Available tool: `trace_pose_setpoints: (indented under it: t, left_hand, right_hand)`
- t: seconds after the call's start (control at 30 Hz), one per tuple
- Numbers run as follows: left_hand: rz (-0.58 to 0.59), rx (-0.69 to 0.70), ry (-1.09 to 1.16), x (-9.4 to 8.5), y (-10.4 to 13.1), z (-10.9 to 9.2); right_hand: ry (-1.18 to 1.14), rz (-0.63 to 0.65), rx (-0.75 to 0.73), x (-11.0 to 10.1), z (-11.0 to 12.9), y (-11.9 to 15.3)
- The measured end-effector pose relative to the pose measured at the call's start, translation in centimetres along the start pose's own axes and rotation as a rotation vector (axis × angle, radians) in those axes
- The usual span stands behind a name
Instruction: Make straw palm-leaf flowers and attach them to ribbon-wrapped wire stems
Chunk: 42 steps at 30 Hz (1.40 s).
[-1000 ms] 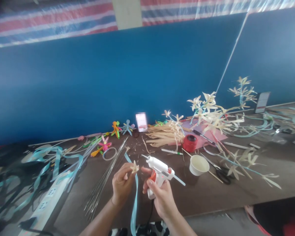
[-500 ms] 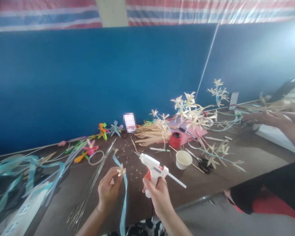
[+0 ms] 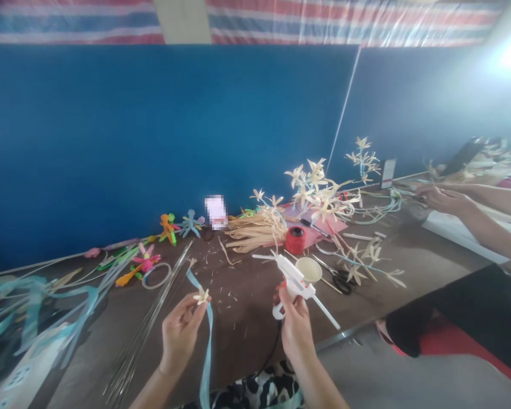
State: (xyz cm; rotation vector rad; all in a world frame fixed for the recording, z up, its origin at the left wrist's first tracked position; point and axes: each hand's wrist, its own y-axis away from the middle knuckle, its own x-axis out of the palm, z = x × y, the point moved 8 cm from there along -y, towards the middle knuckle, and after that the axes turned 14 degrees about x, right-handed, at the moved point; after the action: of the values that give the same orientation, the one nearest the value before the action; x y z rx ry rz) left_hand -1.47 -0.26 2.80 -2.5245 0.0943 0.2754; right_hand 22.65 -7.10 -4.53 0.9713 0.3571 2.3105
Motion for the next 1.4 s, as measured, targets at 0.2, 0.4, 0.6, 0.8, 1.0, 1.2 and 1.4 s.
trace_pose_setpoints:
  t: [0.2,0.4,0.6,0.8,1.0,1.2,1.4]
  left_hand:
    - [-0.042,-0.152,0.066,0.4,0.6,1.6]
    - [-0.034,-0.188,0.153,1.4,0.7,1.7]
    - [0.009,-0.234,0.202,2.0,0.9,1.6]
    - [0.040,-0.371,0.386,3.9,1.8,1.8]
    - [0.165,-0.524,0.689,7.5,3.7,0.1]
    - [0.157,-0.633,0.869,8.3,4.3,-0.5]
    - [0.153,-0.693,0.984,8.2,4.3,-0.5]
  right_hand:
    - [0.048,0.115,0.084,0.6,0.8,0.0]
    - [0.135,0.124,0.053,1.6,0.0,-0.8]
    - [0.014,0.099,0.050,3.4,-1.8,-0.8]
    - [-0.065,0.163,0.178,5.1,-3.8,-0.7]
    - [0.054,0.285,0.233,7.4,-3.6,-0.5]
    - [0.132,0.327,0.247,8.4,-3.6,0.0]
    - [0.179,0.362,0.268,9.1,-3.5,0.4]
